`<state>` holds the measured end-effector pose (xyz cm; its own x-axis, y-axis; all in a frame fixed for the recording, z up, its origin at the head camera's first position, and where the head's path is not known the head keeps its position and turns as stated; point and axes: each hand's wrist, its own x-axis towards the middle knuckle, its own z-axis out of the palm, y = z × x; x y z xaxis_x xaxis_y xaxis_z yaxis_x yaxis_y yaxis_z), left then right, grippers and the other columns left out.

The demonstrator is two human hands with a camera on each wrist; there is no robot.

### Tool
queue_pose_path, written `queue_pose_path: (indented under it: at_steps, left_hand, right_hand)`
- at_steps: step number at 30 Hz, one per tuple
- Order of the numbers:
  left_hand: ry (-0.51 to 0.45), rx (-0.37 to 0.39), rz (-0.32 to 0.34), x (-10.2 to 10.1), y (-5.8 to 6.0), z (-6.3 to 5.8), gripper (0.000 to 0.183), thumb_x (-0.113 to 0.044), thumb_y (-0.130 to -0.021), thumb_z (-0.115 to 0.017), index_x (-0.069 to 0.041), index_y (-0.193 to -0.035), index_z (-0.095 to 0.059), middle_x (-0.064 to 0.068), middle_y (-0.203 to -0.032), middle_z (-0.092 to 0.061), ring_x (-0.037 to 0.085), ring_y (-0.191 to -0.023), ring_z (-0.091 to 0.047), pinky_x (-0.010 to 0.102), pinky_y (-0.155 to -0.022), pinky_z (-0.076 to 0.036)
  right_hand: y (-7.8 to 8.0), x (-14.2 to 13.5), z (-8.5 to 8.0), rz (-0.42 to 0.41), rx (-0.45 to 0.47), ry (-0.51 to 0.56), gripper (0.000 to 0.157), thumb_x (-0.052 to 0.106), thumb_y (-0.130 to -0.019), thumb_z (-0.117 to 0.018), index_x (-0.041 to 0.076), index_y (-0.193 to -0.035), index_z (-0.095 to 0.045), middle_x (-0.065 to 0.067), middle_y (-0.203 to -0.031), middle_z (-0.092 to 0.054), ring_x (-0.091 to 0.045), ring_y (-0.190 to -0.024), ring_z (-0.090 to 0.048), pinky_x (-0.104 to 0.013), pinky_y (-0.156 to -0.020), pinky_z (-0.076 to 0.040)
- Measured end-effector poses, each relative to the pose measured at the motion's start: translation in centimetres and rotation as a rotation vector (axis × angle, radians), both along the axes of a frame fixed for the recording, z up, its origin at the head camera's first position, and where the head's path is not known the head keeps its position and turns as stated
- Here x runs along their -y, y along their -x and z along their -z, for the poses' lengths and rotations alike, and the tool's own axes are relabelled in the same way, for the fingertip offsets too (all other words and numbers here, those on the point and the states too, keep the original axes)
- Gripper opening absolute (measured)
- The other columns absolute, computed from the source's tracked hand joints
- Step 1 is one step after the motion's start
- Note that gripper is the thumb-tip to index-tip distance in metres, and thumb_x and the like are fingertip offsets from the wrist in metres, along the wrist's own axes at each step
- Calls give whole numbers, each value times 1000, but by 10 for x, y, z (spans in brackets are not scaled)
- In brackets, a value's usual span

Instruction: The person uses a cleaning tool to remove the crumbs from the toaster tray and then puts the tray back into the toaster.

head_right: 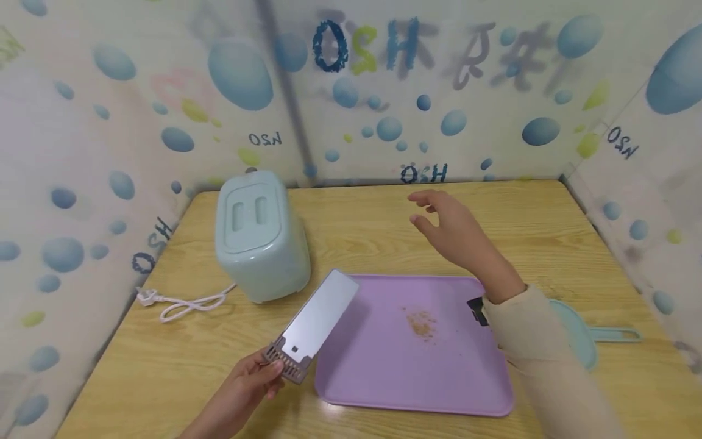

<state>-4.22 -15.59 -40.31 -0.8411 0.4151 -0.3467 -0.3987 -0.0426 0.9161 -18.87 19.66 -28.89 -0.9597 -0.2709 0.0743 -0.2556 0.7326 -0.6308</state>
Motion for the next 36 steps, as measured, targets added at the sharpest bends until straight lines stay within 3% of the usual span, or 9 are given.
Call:
queue_pose_path:
  at_steps: [8, 18, 36]
  left_hand:
    - [-7, 39, -35, 5, -2, 3, 18, -19, -93, -50, -12, -108, -56, -13, -90, -65, 1, -61, -48, 21, -73, -41]
    - [-68, 25, -54, 13, -7, 12, 16, -14, -94, -47, -17, -106, -57, -13, -90, -65, 1, -61, -49, 19, -70, -41]
    - [-51, 58, -108, 21, -14, 19, 12, -15, -94, -48, -20, -99, -58, -16, -85, -65, 0, -59, -48, 18, -69, -41]
  right_hand:
    - [17, 35, 10, -106, 69, 23, 50, 25, -95, -49, 12, -141, -34, -14, -141, -39, -35, -126, -40, -55, -100, -35]
    - [26, 81, 21, -259, 48, 35, 53, 22, -94, -51, 13, -142, -32, -11, -145, -35, -34, -127, -41, -49, -102, -37]
    - [26, 120, 25, -307, -15, -41, 48, 21, -94, -52, 12, -139, -38, -10, -140, -43, -29, -121, -47, -45, -98, -41]
